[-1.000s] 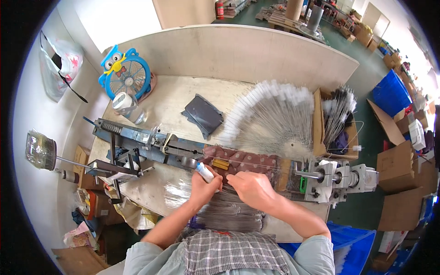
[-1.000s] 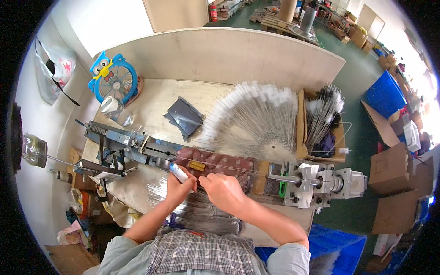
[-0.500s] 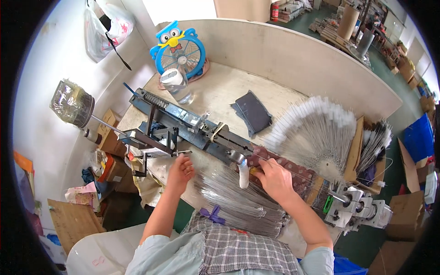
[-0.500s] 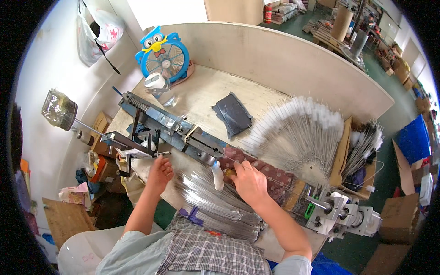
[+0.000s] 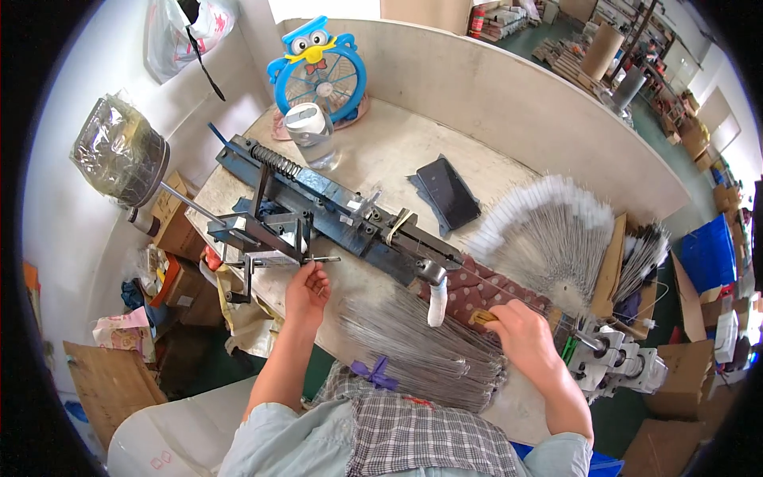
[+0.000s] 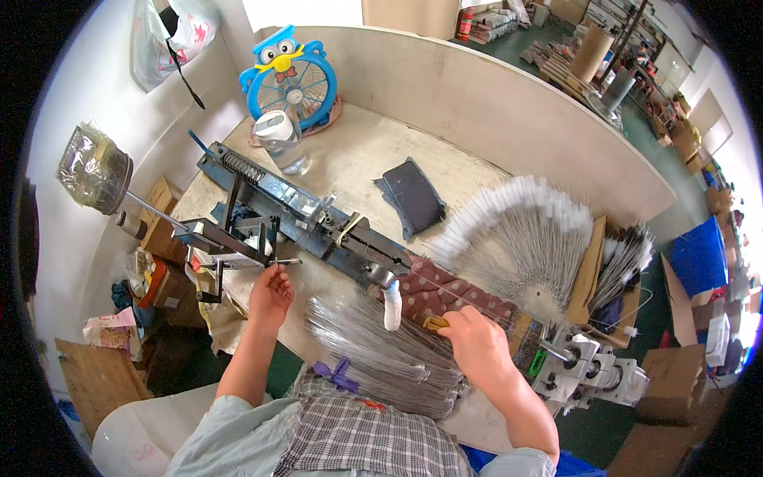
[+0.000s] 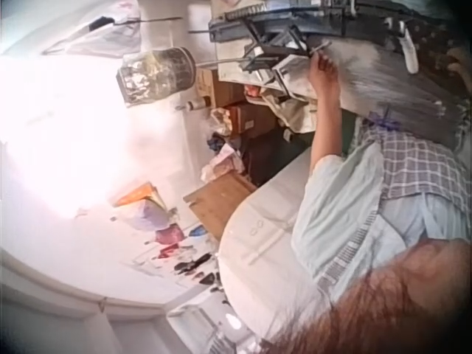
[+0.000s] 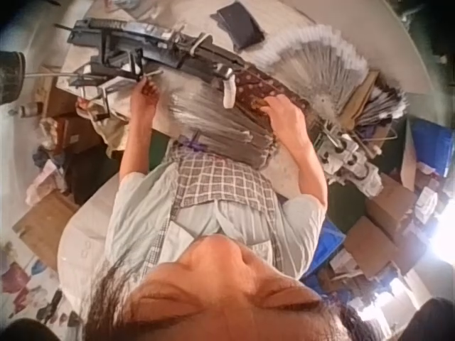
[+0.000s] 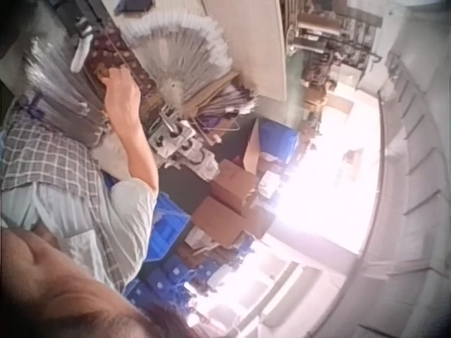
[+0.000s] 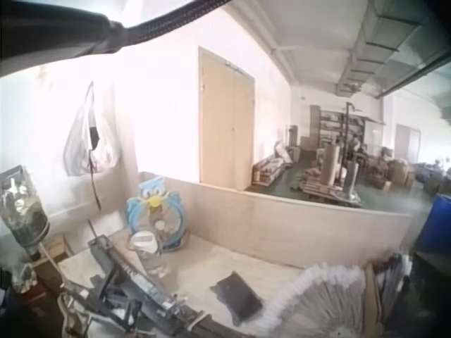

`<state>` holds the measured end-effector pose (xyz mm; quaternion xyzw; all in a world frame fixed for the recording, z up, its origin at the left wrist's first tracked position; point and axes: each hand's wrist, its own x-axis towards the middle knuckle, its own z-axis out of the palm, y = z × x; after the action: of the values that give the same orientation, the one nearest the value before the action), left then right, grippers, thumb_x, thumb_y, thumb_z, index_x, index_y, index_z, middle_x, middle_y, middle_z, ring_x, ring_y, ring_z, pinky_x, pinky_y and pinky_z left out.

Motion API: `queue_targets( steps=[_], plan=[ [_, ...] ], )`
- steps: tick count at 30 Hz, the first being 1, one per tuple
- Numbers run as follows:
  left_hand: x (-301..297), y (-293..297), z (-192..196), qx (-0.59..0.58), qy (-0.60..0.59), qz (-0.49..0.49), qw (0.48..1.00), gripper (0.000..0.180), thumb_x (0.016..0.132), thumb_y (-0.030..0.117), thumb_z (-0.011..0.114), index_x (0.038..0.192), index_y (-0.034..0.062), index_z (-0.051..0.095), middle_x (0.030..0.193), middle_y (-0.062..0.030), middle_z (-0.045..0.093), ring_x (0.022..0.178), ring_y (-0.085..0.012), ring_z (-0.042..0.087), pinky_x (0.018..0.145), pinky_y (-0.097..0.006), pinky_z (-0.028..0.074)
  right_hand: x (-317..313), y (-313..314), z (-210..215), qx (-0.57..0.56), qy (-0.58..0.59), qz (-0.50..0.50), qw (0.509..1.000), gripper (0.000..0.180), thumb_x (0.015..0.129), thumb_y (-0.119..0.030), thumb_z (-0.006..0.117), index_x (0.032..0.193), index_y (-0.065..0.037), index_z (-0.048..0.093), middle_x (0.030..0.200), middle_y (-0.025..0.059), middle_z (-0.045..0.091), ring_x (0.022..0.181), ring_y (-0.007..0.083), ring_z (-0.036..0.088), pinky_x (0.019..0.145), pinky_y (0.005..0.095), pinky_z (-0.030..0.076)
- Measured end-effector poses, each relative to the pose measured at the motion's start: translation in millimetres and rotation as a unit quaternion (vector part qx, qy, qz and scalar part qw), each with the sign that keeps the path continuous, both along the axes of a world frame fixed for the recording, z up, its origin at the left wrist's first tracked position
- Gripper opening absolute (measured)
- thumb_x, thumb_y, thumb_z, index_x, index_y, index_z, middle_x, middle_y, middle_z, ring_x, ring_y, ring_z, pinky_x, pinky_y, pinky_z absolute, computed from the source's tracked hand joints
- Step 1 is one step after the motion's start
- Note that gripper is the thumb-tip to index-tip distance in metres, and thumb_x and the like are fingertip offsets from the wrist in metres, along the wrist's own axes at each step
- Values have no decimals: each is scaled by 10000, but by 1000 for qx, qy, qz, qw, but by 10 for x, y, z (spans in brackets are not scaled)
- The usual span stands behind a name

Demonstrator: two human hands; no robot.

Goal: Assembling industrial brushes by attaching metal clips to bundles of bristles using a press machine.

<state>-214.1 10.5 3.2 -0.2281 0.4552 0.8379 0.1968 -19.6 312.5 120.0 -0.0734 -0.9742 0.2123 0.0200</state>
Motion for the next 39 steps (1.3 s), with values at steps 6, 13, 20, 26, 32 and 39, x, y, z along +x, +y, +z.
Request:
queue_targets(
  steps=[6, 13, 20, 26, 32, 39],
  plan=[
    [359, 386, 64, -94, 217, -30, 971, 131, 849, 132, 581, 759, 39, 605, 662, -34, 567, 610, -107, 532, 583, -253, 456, 50, 309, 222, -20, 178, -39, 983, 177, 768, -28, 641, 945, -30, 641, 826, 142, 621, 749, 329, 589, 662, 373, 473],
    [1205, 1721, 653, 50, 189, -304, 932, 165, 916, 152, 560, 907, -3, 617, 802, -64, 624, 682, -120, 551, 641, -243, 445, 113, 524, 34, -194, 136, -97, 967, 168, 785, -90, 657, 931, -5, 650, 808, 124, 633, 747, 287, 603, 663, 346, 469],
    [1308, 2104, 468, 2, 231, -347, 909, 176, 921, 150, 562, 993, 3, 624, 820, -40, 626, 707, -80, 535, 654, -224, 436, 328, 665, -103, -303, 134, -119, 936, 176, 800, -100, 656, 942, 4, 649, 825, 127, 638, 741, 272, 607, 675, 328, 476],
    [1295, 2151, 547, -7, 187, -347, 919, 180, 916, 170, 576, 997, 17, 626, 819, -22, 626, 694, -62, 531, 646, -205, 433, 406, 689, -55, -132, 172, 3, 976, 171, 734, -130, 694, 889, -65, 663, 756, 59, 591, 729, 260, 556, 656, 368, 454],
    [1070, 1882, 609, 9, 154, -221, 963, 166, 928, 192, 556, 950, 36, 607, 771, -8, 597, 654, -75, 522, 614, -215, 430, -12, 476, 117, 46, 261, -3, 964, 147, 729, -136, 676, 863, -91, 635, 735, 49, 562, 738, 236, 548, 654, 355, 439],
    [1029, 1858, 666, 42, 101, -233, 966, 174, 936, 207, 542, 921, 41, 593, 746, -23, 600, 625, -80, 531, 581, -215, 427, -493, 191, -113, 0, 192, -6, 981, 135, 774, -183, 633, 851, -73, 634, 768, 60, 589, 795, 259, 562, 696, 385, 461]
  ],
)
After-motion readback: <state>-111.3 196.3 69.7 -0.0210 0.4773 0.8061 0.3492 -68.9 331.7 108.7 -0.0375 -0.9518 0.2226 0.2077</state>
